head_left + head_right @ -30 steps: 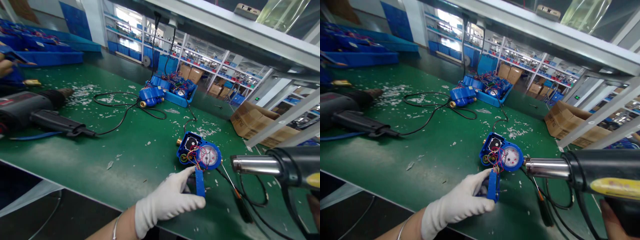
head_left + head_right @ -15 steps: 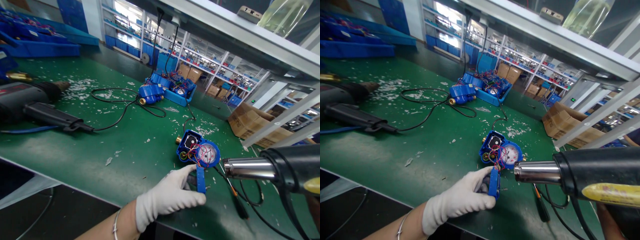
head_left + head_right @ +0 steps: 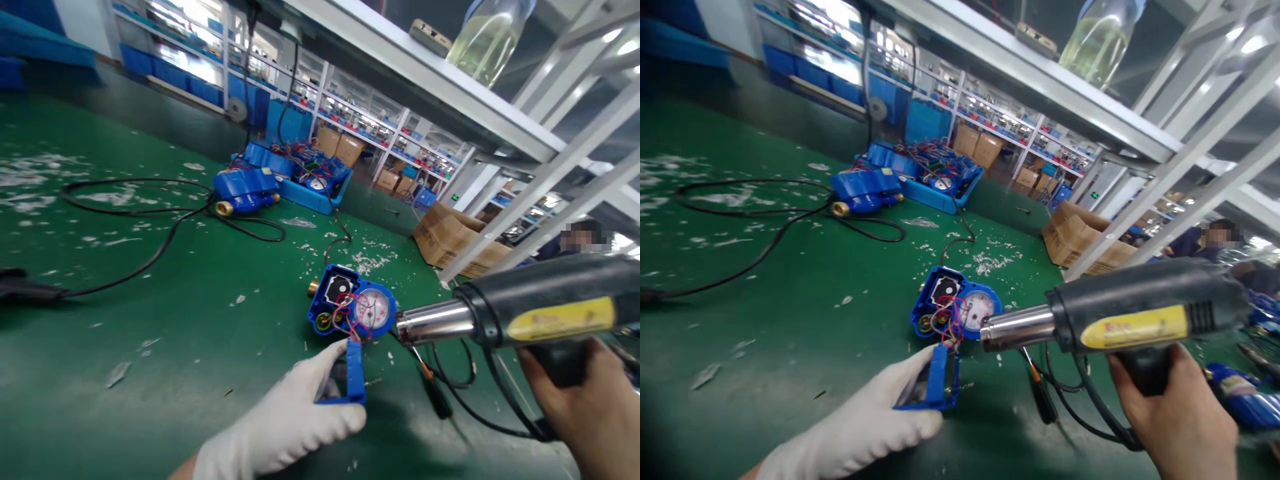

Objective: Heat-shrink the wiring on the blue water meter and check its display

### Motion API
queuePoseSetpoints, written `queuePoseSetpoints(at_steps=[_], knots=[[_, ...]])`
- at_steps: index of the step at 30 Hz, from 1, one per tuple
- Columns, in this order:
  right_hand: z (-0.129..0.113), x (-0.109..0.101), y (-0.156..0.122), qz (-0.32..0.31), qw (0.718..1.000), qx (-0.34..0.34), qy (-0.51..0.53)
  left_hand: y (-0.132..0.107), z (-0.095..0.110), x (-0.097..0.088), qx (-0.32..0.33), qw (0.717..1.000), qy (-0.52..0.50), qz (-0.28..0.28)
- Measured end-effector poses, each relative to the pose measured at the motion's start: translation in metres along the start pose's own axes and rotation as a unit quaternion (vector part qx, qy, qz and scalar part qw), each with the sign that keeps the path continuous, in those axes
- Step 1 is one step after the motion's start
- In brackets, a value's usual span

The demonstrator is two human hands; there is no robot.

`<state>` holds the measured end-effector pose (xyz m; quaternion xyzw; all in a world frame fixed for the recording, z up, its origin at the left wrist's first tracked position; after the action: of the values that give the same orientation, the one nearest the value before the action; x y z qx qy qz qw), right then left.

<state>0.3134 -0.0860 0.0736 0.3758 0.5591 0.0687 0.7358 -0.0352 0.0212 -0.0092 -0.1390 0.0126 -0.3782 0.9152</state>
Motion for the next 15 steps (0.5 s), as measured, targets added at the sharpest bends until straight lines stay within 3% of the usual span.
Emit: queuePoseSetpoints(at_steps=[6, 15], knots=[[-0.026, -0.01, 0.004, 0.042, 0.998, -0.034, -0.03, 0.006, 0.002, -0.001, -0.018, 1.0, -0.001, -0.003], [-0.034, -0.013, -0.001, 0.039, 0.997, -0.048, -0.037, 0.007, 0.003, -0.001, -0.015, 1.0, -0.01, -0.014]])
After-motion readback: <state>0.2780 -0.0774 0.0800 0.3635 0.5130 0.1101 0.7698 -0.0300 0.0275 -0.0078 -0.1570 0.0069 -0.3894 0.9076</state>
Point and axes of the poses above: each hand's wrist, its own y-axis towards the middle knuckle, its own x-axis out of the palm, z = x × y, the point moved 5 cm from there along y, towards the middle knuckle, and after that the axes turned 5 degrees about -x, right-handed, at the moved point
